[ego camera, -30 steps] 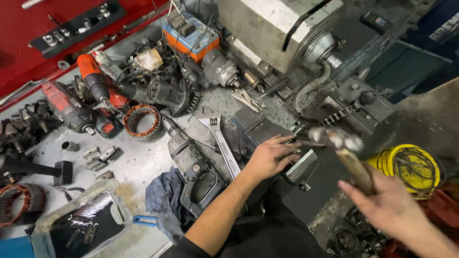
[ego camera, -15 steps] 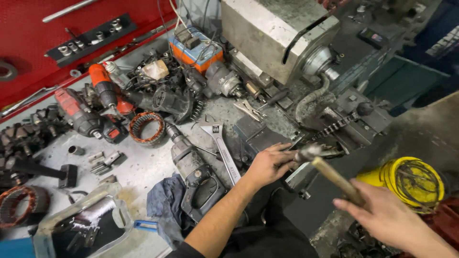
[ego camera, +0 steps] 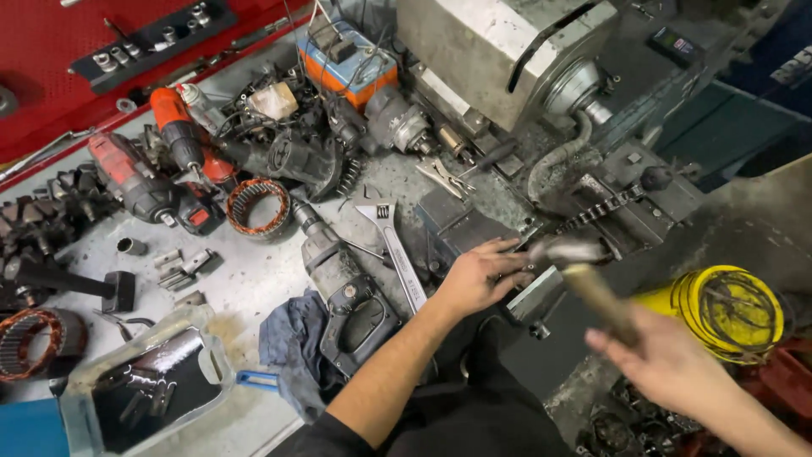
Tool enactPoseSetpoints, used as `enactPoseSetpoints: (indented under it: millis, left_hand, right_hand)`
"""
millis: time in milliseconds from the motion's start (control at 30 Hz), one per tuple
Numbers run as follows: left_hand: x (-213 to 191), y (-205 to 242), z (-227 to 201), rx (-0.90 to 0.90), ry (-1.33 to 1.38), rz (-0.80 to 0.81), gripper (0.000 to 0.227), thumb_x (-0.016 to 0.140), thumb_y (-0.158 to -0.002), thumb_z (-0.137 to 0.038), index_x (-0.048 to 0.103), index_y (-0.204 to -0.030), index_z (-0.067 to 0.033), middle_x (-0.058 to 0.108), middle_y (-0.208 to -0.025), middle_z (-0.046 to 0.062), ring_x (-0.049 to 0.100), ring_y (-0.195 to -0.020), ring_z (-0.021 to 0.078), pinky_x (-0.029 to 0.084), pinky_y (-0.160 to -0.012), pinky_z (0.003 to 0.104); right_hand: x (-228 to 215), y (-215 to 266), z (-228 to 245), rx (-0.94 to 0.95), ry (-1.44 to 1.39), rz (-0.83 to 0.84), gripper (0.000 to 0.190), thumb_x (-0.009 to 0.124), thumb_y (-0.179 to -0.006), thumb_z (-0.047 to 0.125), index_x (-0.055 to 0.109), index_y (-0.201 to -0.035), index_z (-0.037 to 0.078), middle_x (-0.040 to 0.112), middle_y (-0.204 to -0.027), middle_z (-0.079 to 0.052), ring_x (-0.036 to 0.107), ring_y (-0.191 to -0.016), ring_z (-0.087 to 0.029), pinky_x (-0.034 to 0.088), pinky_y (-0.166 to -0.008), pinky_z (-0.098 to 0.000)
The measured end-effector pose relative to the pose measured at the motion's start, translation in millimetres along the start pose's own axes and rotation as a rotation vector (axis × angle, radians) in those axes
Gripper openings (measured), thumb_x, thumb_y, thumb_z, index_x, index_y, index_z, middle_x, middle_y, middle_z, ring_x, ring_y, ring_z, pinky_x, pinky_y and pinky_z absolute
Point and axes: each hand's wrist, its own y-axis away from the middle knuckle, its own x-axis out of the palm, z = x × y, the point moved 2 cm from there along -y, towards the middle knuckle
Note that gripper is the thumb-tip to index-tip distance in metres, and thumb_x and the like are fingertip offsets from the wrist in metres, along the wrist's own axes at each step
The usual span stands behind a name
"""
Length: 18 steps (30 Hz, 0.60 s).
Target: The person clamps small metal parts in a bench vise and strikes them with a hammer, then grips and turns the parts with locking pliers and an adjustable wrench while working at a cluttered workshop bench.
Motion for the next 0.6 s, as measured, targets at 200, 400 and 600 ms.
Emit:
enactPoseSetpoints:
  millis: [200,400,600]
  left_hand:
    - [-6.8,-5.4,-6.8,0.065,-0.019,-0.021,0.022,0.077,-0.092,-0.024,0.078,-0.111,-0.0132,0.074,-0.127,0.002,0.065,-0.13,0.029,0.051,-0.113,0.043]
    - [-5.4,-4.3,-5.7,0.033,0.005,-0.015,0.022,0.075,-0.093,-0.024,0.078,-0.113,-0.0139,0.074,-0.124,0.001,0.065,-0.13,0.0283,0.053,-0.11,0.04]
    - [-1.6,1.8,-3.2,0.073,-0.061,-0.003,0.022,0.077,-0.092,-0.026,0.077,-0.111,-0.0149,0.074,-0.126,0.0,0.065,-0.132,0.0278,0.051,-0.115,0.043]
  right_hand:
    - [-15.3,13.9,-11.0,-0.047,0.04,-0.145,0.037,0.078,-0.089,0.046,0.068,-0.104,0.013,0.06,-0.074,-0.009,0.061,-0.06,-0.021,0.055,-0.058,-0.0373]
    - [-14.1,2.4,5.7,-0.038,0.027,-0.04,0.038,0.083,-0.086,0.044,0.069,-0.09,0.009,0.064,-0.067,-0.01,0.062,-0.061,-0.02,0.053,-0.062,-0.0359]
    - [9.3,-10.9,-41.2,-0.188,-0.108,-0.178,0.036,0.083,-0.084,0.039,0.068,-0.09,0.007,0.059,-0.071,-0.01,0.057,-0.064,-0.022,0.052,-0.059,-0.0383]
